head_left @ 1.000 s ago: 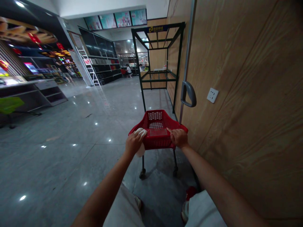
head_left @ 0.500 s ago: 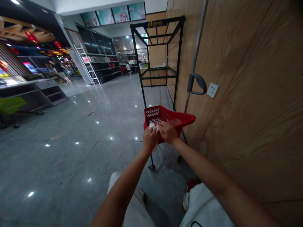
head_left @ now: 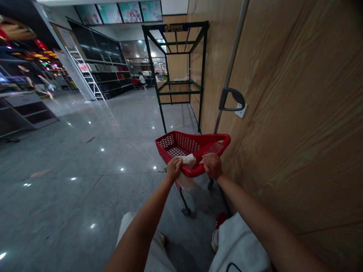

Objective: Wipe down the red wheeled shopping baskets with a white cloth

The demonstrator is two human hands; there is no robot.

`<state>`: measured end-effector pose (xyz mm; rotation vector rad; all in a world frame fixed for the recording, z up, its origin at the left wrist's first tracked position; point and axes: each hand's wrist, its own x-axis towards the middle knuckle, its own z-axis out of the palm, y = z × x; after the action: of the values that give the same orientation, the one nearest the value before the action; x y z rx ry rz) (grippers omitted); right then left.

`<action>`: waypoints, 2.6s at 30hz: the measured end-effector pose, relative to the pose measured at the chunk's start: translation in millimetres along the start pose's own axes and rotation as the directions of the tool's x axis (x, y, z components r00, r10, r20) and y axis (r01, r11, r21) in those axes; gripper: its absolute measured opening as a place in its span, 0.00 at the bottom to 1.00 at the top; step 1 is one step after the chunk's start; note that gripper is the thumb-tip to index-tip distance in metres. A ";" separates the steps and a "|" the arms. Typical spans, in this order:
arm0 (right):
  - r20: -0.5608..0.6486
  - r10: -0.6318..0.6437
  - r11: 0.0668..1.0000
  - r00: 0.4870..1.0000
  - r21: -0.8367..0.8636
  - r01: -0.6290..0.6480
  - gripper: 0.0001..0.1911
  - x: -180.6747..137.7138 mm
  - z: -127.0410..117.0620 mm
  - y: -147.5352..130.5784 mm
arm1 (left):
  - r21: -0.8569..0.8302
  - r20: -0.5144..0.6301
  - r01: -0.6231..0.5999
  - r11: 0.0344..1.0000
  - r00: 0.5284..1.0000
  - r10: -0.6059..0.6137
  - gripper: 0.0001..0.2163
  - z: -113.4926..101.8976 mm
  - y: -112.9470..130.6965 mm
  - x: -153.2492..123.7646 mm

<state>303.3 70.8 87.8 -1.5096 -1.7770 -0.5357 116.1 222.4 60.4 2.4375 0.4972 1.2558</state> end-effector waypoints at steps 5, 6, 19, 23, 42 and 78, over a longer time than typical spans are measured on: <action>0.105 0.183 0.982 0.978 -0.067 -0.176 0.15 18.0 -21.6 -17.1 | 0.081 -0.067 0.093 0.992 0.994 -0.088 0.16 24.2 23.1 0.3; 0.132 0.223 0.973 0.966 -0.095 -0.212 0.15 20.5 -23.2 -29.7 | 0.107 -0.078 0.090 0.990 0.994 -0.082 0.16 27.9 26.7 -1.2; -0.158 0.076 0.954 0.984 -0.274 -0.118 0.14 -34.4 -7.0 -77.1 | 0.087 -0.038 0.018 0.996 0.999 -0.015 0.15 34.4 91.7 -44.5; -0.290 0.064 0.963 0.955 -0.232 -0.135 0.13 -43.7 -15.9 -71.2 | 0.066 -0.090 0.071 0.995 0.994 -0.065 0.16 45.0 114.6 -49.7; -0.193 0.087 0.977 0.977 -0.173 -0.122 0.15 -37.0 -21.8 -48.4 | 0.088 0.047 0.007 0.996 0.999 -0.011 0.18 36.8 111.0 -42.9; -0.204 0.038 0.980 0.978 -0.184 -0.076 0.15 -30.5 -24.6 -31.6 | 0.374 0.162 -0.035 0.927 0.986 -0.028 0.16 31.0 73.6 -34.0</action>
<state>280.6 25.9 85.3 -1.5706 -1.5591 -0.8190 133.9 137.7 53.5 2.8287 0.7446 1.0213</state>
